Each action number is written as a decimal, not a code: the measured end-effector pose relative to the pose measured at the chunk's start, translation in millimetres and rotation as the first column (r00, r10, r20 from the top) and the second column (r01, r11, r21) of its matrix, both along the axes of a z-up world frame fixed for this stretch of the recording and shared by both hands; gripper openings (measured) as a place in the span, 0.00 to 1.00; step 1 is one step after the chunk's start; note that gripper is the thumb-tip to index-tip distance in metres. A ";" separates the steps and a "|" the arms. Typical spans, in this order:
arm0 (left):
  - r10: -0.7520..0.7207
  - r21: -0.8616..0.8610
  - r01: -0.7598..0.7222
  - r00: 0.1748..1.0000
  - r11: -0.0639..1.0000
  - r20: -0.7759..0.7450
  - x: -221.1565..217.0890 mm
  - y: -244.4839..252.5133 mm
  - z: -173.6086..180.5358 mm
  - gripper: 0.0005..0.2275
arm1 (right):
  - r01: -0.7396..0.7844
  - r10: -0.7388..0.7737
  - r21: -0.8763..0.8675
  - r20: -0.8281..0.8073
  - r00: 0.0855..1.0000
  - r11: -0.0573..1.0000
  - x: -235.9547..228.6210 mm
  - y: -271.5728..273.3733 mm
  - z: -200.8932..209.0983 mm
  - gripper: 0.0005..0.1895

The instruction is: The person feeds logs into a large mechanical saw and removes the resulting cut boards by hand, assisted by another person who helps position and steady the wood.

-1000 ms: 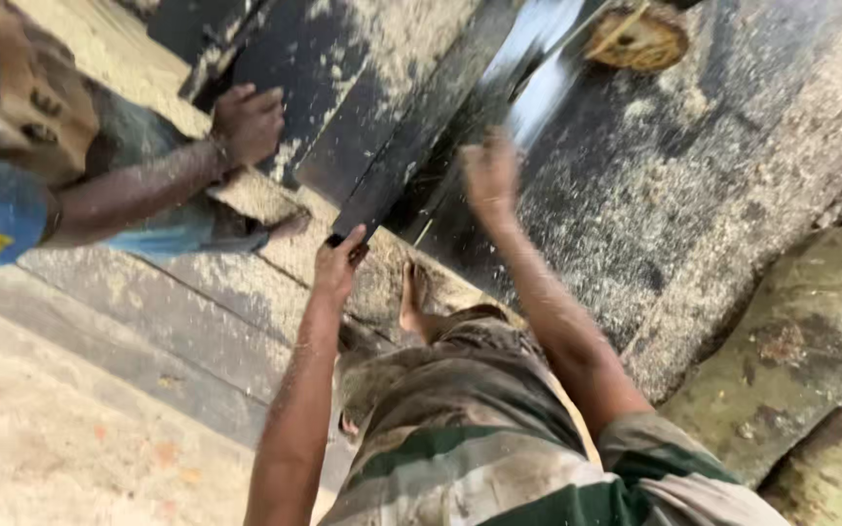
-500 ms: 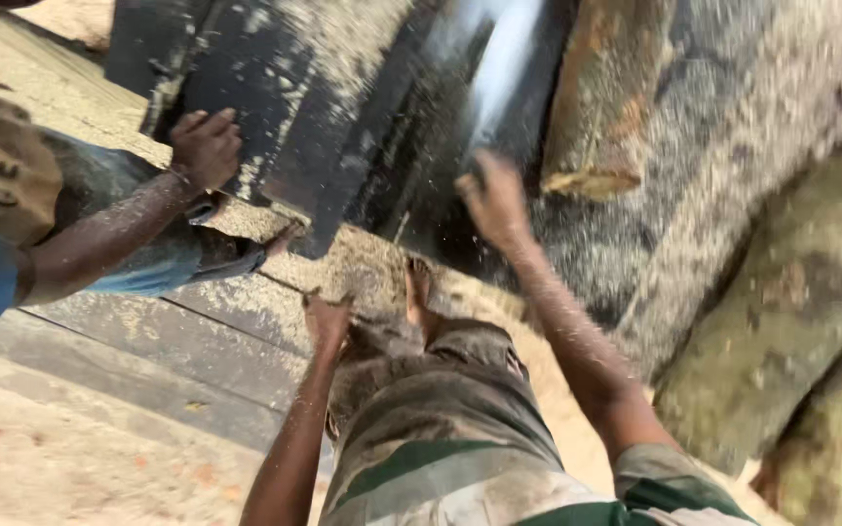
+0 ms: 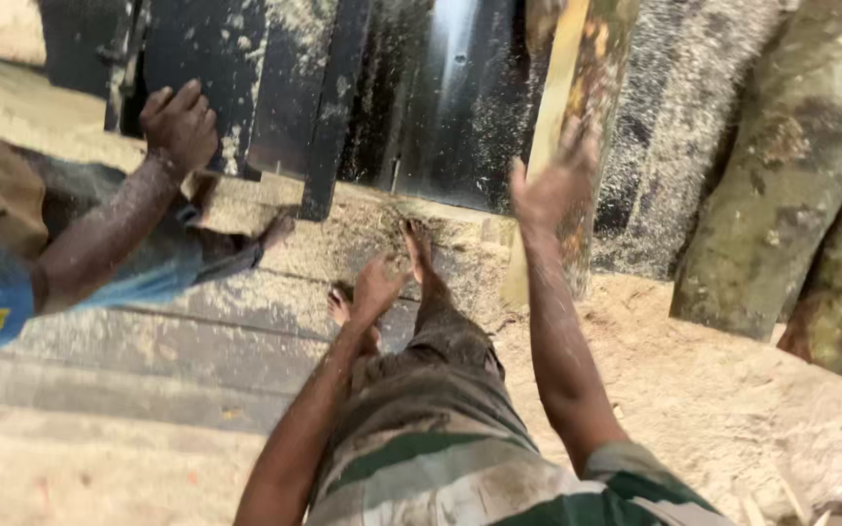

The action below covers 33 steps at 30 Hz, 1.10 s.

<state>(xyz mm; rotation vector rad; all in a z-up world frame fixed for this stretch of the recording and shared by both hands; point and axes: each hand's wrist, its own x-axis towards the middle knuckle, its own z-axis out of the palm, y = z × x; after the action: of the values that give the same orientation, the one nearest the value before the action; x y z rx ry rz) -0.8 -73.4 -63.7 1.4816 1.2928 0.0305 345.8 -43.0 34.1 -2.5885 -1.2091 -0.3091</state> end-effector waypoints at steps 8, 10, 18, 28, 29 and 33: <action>-0.109 -0.335 0.190 0.963 0.923 0.247 36.7 -20.2 -10.8 0.33 | 0.245 -0.170 -0.110 -0.955 0.242 0.963 53.3 -116.7 23.6 0.64; 0.010 -0.425 0.114 0.960 0.898 0.279 70.9 -15.8 -9.0 0.33 | 0.178 -0.088 -0.047 -0.969 0.230 0.983 43.3 -101.9 26.0 0.64; 0.231 -0.562 -0.009 0.917 0.827 0.326 -17.4 66.7 39.4 0.24 | 0.435 -0.070 -0.027 -0.994 0.084 0.900 -157.0 -55.9 -19.2 0.62; 0.517 -0.497 -0.341 0.810 0.798 0.275 -148.7 -82.9 -49.9 0.37 | 0.004 0.068 0.081 -0.862 0.501 0.997 -291.7 -90.8 -16.8 0.58; 0.565 -0.535 -0.348 0.762 0.770 0.316 -154.2 -85.0 -57.9 0.36 | -0.016 0.011 0.003 -0.867 0.499 1.000 -292.5 -81.4 -21.3 0.57; 0.605 -0.552 -0.382 0.736 0.741 0.304 -156.3 -38.9 -58.0 0.35 | -0.012 -0.114 -0.136 -0.871 0.478 0.991 -302.0 -45.0 -7.3 0.58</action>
<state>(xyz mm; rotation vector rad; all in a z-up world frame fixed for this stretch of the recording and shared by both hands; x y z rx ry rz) -157.1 -112.3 -121.7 0.6137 1.1600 0.4019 43.8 -88.0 26.7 -2.2661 -0.7265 1.0397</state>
